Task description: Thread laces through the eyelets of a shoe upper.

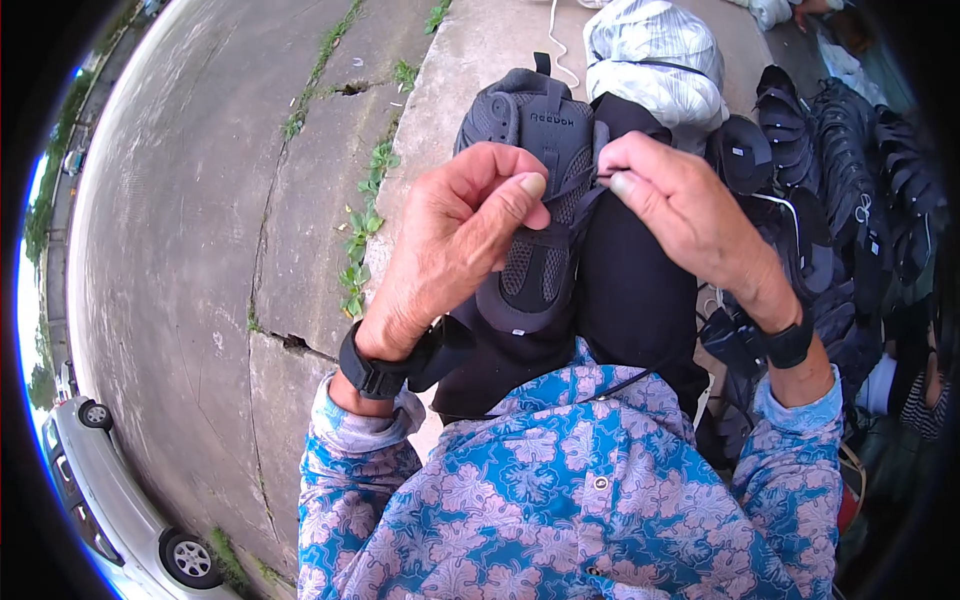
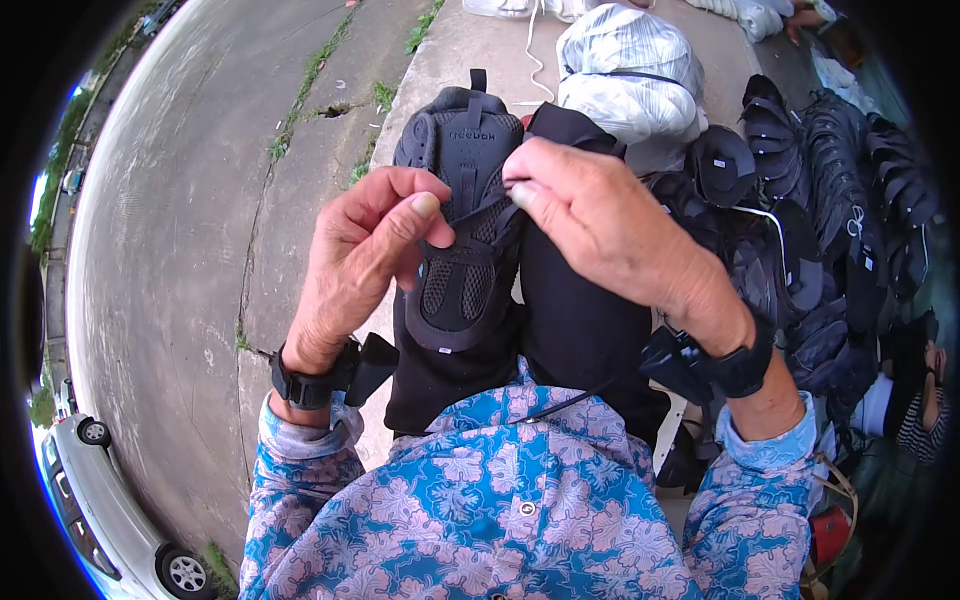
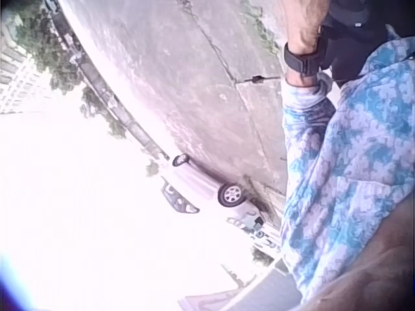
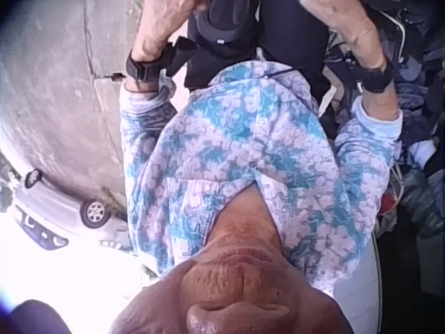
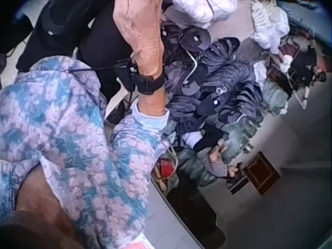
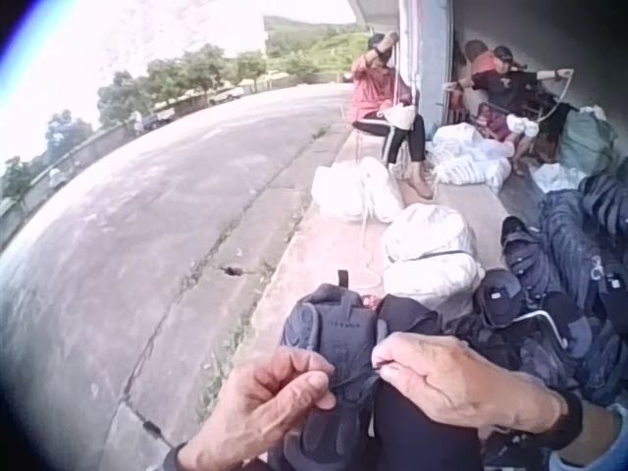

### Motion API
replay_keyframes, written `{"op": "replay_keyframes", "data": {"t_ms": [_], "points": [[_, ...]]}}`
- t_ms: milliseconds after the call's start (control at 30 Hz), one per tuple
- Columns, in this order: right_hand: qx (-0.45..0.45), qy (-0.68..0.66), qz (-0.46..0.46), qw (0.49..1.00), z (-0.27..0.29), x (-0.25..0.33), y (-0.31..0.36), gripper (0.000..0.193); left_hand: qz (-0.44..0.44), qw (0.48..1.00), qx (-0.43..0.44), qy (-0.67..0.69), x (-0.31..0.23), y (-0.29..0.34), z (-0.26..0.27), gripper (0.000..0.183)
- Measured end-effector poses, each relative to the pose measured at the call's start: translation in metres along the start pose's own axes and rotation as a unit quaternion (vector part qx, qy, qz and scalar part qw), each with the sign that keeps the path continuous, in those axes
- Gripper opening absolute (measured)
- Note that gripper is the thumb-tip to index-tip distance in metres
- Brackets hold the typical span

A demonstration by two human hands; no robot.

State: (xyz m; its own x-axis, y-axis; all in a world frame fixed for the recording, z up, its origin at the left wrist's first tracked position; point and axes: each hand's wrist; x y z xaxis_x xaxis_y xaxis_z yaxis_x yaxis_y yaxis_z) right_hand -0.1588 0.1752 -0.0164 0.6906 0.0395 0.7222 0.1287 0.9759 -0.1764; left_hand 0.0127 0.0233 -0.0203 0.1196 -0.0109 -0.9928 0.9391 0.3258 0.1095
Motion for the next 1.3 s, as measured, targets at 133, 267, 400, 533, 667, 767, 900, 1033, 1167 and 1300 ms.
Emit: {"op": "replay_keyframes", "data": {"t_ms": [133, 267, 400, 533, 667, 767, 900, 1033, 1167, 1300], "points": [[-0.001, -0.06, 0.006, 0.998, -0.017, 0.011, -0.006, 0.009, -0.016, 0.999, 0.011, 0.026, 0.002, -0.002, -0.009, 0.021], [-0.029, -0.05, 0.005, 0.998, -0.027, 0.01, -0.008, 0.007, -0.032, 0.999, 0.005, 0.042, 0.01, -0.004, -0.011, 0.018], [-0.052, -0.014, 0.033, 0.998, -0.033, 0.009, -0.01, 0.006, -0.004, 0.998, -0.007, 0.058, 0.006, -0.004, -0.012, 0.015], [-0.068, 0.016, 0.049, 0.996, -0.034, 0.011, -0.012, 0.003, -0.001, 0.998, -0.025, 0.066, 0.007, -0.005, -0.015, 0.015], [-0.055, 0.055, 0.069, 0.995, -0.035, 0.008, -0.013, 0.005, 0.009, 0.996, -0.031, 0.078, 0.01, -0.007, -0.014, 0.016], [-0.061, 0.044, 0.065, 0.995, -0.035, 0.012, -0.013, 0.005, -0.002, 0.995, -0.022, 0.097, 0.012, -0.006, -0.011, 0.017], [-0.112, 0.079, 0.08, 0.987, -0.03, 0.021, -0.012, 0.004, -0.029, 0.991, -0.018, 0.128, 0.01, -0.005, -0.007, 0.02], [-0.084, 0.034, 0.047, 0.995, -0.028, 0.02, -0.012, 0.004, -0.023, 0.986, 0.003, 0.165, 0.015, -0.007, -0.008, 0.019], [-0.089, -0.029, 0.03, 0.995, -0.029, 0.023, -0.013, 0.005, -0.009, 0.97, 0.021, 0.244, 0.015, -0.007, -0.009, 0.02], [-0.088, -0.032, 0.031, 0.995, -0.028, 0.022, -0.012, 0.005, -0.015, 0.966, 0.036, 0.257, 0.017, -0.008, -0.008, 0.021]]}}
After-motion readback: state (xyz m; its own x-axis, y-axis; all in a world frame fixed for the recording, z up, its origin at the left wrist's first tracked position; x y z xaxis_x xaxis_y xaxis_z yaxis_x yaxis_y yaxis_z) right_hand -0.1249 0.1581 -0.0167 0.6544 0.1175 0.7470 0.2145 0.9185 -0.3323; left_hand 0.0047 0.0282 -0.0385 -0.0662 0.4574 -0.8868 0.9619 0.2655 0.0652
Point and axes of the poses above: each hand's wrist, its own y-axis away from the middle knuckle, its own z-axis out of the back of the hand, x = y × z, and after that the axes turned 7 degrees about x, right-handed
